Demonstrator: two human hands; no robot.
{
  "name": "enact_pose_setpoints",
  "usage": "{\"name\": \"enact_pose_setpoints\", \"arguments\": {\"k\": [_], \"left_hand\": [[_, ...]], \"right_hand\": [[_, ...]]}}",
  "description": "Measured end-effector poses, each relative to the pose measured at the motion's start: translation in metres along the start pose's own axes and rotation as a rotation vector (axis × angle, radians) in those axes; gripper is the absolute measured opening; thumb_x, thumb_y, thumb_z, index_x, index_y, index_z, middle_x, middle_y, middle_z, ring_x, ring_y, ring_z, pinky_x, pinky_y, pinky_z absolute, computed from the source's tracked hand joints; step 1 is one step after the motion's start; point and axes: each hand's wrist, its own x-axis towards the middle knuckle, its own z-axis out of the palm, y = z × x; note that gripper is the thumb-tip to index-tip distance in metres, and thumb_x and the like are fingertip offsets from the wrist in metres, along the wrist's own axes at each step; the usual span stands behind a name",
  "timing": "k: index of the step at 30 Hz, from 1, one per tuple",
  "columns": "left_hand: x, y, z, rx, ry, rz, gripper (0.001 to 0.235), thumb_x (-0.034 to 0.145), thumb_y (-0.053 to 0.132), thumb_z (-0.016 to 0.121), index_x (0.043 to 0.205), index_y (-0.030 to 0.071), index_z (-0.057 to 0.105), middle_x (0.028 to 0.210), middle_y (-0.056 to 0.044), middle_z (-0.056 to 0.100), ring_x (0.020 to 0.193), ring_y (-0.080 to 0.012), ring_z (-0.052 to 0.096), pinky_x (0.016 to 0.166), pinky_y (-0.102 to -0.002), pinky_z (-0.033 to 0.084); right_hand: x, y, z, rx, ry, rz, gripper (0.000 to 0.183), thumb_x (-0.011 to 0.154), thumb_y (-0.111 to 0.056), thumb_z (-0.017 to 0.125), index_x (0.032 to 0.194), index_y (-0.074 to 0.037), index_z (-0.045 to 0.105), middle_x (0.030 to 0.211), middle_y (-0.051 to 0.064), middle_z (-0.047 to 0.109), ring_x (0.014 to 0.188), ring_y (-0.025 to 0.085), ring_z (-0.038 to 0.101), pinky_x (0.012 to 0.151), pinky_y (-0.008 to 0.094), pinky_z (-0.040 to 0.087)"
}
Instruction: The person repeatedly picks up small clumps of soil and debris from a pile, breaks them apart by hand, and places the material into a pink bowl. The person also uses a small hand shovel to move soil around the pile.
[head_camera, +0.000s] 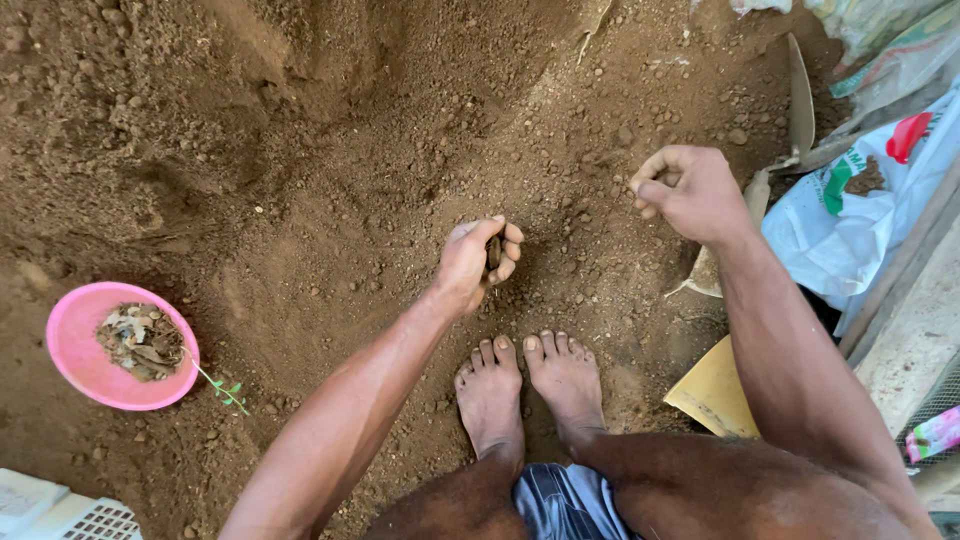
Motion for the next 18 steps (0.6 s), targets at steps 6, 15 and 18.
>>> {"name": "enact_pose_setpoints", "arguments": {"k": [6,15,18], "left_hand": [[-0.008,0.003,0.000,0.071,0.048,0.018,0.031,0.107,0.020,0.047,0.094,0.001,0.069,0.070,-0.007,0.068,0.048,-0.0113,0.056,0.039,-0.025,0.040],[-0.013,0.005,0.008,-0.041,0.042,-0.030,0.039,0.106,0.027,0.041,0.099,0.000,0.069,0.074,-0.009,0.071,0.054,-0.0152,0.063,0.044,-0.027,0.047],[-0.020,0.009,-0.001,-0.180,0.058,0.034,0.039,0.107,0.030,0.044,0.097,0.001,0.068,0.071,-0.007,0.069,0.051,-0.0153,0.061,0.042,-0.026,0.042]], "right_hand": [[-0.011,0.005,-0.007,0.064,-0.088,-0.005,0.006,0.096,-0.002,0.073,0.095,0.002,0.069,0.080,0.008,0.071,0.067,0.012,0.066,0.058,0.026,0.054],[-0.046,-0.059,0.016,0.187,-0.401,-0.179,0.009,0.092,0.001,0.069,0.101,0.001,0.070,0.096,0.005,0.072,0.080,0.008,0.066,0.068,0.025,0.056],[-0.037,-0.089,0.060,0.080,-0.590,-0.230,0.008,0.092,0.000,0.070,0.099,-0.001,0.071,0.094,0.005,0.071,0.079,0.008,0.064,0.066,0.025,0.055]]}}
